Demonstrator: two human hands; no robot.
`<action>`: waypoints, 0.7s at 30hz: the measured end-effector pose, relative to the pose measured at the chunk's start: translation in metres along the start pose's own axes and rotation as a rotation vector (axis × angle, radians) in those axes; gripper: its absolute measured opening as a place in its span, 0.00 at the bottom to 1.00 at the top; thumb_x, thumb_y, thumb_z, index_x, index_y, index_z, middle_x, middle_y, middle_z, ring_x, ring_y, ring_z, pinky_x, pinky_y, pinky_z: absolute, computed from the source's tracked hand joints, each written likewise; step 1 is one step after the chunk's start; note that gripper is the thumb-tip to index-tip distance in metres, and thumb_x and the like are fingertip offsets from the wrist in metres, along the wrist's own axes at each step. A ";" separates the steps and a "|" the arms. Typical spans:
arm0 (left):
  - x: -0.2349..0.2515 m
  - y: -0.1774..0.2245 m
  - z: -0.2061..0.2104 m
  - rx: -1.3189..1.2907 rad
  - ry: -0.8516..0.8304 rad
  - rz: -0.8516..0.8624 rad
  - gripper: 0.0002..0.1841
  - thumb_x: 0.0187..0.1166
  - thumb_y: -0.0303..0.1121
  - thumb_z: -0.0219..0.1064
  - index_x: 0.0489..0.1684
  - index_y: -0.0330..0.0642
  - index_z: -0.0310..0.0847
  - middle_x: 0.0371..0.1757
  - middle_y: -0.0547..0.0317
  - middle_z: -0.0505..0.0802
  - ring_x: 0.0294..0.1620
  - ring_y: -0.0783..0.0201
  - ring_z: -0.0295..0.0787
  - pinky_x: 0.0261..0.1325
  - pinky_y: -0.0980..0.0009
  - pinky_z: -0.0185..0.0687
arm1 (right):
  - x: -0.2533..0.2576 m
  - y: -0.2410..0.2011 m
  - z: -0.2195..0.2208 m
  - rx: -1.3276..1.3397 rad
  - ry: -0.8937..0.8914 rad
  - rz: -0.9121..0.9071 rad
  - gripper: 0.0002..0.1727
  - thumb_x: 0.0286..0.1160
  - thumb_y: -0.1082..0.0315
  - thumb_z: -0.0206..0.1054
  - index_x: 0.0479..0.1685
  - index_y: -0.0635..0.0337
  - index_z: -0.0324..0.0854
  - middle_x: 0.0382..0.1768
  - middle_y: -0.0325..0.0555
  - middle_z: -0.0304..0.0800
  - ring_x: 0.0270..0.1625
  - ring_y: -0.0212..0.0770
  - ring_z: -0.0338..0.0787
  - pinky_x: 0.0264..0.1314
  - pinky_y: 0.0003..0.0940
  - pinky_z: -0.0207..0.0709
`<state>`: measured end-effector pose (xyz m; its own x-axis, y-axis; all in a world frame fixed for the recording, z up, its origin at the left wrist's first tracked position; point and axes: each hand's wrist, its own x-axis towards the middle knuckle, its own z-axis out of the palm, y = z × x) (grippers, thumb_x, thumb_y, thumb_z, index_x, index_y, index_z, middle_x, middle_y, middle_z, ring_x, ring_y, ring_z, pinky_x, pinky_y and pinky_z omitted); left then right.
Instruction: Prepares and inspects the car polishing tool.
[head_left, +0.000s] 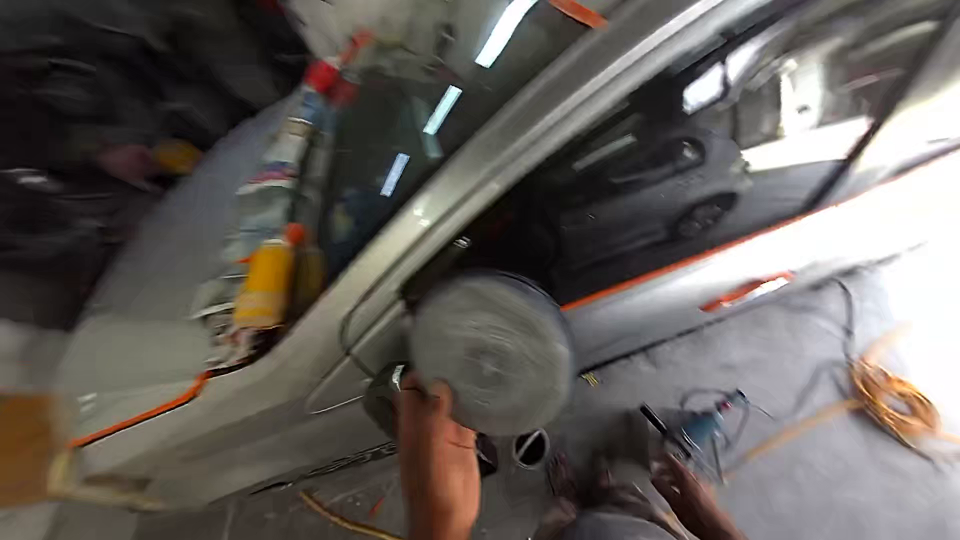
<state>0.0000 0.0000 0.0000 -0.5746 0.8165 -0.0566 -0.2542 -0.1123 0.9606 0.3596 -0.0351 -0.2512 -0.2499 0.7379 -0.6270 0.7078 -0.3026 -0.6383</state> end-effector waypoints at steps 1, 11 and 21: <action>-0.020 -0.026 0.020 0.068 -0.053 -0.090 0.23 0.89 0.38 0.53 0.78 0.40 0.58 0.55 0.53 0.89 0.49 0.59 0.94 0.47 0.57 0.96 | -0.004 -0.006 -0.002 0.057 0.019 -0.007 0.31 0.84 0.58 0.65 0.84 0.57 0.67 0.63 0.57 0.90 0.63 0.52 0.92 0.72 0.53 0.83; -0.104 -0.244 0.069 0.705 -0.549 -0.189 0.26 0.80 0.40 0.69 0.69 0.31 0.71 0.52 0.50 0.92 0.50 0.62 0.93 0.53 0.64 0.93 | 0.002 0.045 0.004 0.628 0.254 -0.168 0.49 0.75 0.42 0.71 0.93 0.54 0.55 0.81 0.52 0.73 0.67 0.43 0.89 0.63 0.44 0.90; -0.176 -0.321 0.116 0.865 -1.073 -0.411 0.35 0.69 0.48 0.80 0.71 0.34 0.77 0.83 0.46 0.75 0.78 0.60 0.79 0.77 0.64 0.80 | -0.008 0.123 -0.025 1.122 0.091 0.146 0.61 0.66 0.35 0.73 0.98 0.34 0.35 0.85 0.54 0.68 0.73 0.59 0.85 0.54 0.65 0.90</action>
<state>0.2726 -0.0417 -0.2671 0.3739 0.7741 -0.5109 0.5125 0.2867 0.8094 0.4653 -0.0627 -0.3136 -0.1319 0.6786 -0.7226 -0.2772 -0.7251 -0.6304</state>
